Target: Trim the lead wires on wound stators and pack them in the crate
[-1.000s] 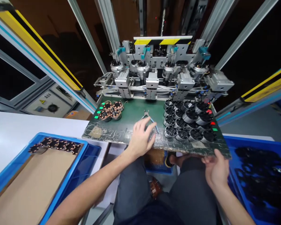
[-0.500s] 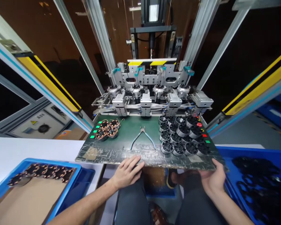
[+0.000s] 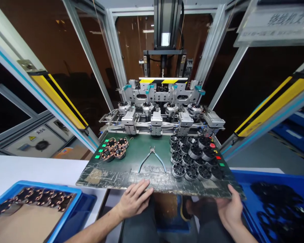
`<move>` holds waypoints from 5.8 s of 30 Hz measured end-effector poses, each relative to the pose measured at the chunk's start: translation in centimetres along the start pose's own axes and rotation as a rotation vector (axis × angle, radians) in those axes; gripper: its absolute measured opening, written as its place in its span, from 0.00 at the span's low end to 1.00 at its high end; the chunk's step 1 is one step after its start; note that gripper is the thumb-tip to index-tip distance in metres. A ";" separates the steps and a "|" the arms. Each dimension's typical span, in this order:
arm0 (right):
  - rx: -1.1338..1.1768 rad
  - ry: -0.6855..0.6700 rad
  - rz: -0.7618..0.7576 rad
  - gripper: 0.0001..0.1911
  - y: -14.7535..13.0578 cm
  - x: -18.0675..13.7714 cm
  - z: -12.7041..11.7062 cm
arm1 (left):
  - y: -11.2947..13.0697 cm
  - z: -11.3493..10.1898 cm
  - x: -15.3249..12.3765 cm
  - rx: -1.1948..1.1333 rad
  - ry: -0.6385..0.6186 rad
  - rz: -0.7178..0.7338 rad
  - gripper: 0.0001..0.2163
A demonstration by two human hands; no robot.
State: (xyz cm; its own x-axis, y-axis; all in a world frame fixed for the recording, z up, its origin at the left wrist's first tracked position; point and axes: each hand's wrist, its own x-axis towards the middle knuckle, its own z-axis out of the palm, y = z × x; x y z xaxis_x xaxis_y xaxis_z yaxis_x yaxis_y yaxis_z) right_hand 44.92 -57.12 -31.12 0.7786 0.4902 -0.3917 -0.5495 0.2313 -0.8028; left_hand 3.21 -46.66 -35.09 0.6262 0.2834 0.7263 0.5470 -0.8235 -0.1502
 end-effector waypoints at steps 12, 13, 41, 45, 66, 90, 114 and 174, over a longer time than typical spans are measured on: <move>-0.014 -0.008 -0.014 0.29 0.1 -0.1 0.0 | -0.3 0.3 -0.3 0.002 0.018 0.017 0.23; -0.015 -0.010 -0.013 0.29 0.1 -0.1 0.1 | -0.3 0.3 -0.3 0.003 0.020 0.017 0.23; -0.087 -0.131 0.284 0.26 -1.5 -2.0 0.2 | 0.1 -0.6 0.2 -0.016 -0.046 -0.009 0.24; -0.083 -0.041 0.091 0.29 -1.0 -1.6 0.6 | -0.2 -0.6 0.3 -0.007 -0.049 0.023 0.22; -0.081 -0.059 0.016 0.26 0.2 -0.7 0.4 | 0.0 0.0 0.0 -0.073 -0.035 0.003 0.22; -0.111 0.021 0.008 0.29 0.4 -0.2 -0.1 | -0.1 0.0 -0.3 -0.014 -0.016 0.030 0.26; -0.110 0.003 -0.034 0.33 0.6 -0.1 -0.1 | 0.0 0.1 -0.5 -0.031 -0.006 0.021 0.28; -0.096 0.011 -0.026 0.30 0.9 0.0 -0.2 | -0.1 0.0 -0.3 -0.043 -0.017 0.024 0.24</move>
State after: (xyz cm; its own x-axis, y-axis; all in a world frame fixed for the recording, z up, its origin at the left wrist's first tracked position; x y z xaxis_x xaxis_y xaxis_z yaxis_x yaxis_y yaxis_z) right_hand 44.49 -57.10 -31.98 0.7958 0.4760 -0.3744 -0.4977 0.1619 -0.8521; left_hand 2.97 -46.66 -35.25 0.6481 0.2714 0.7115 0.5079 -0.8503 -0.1382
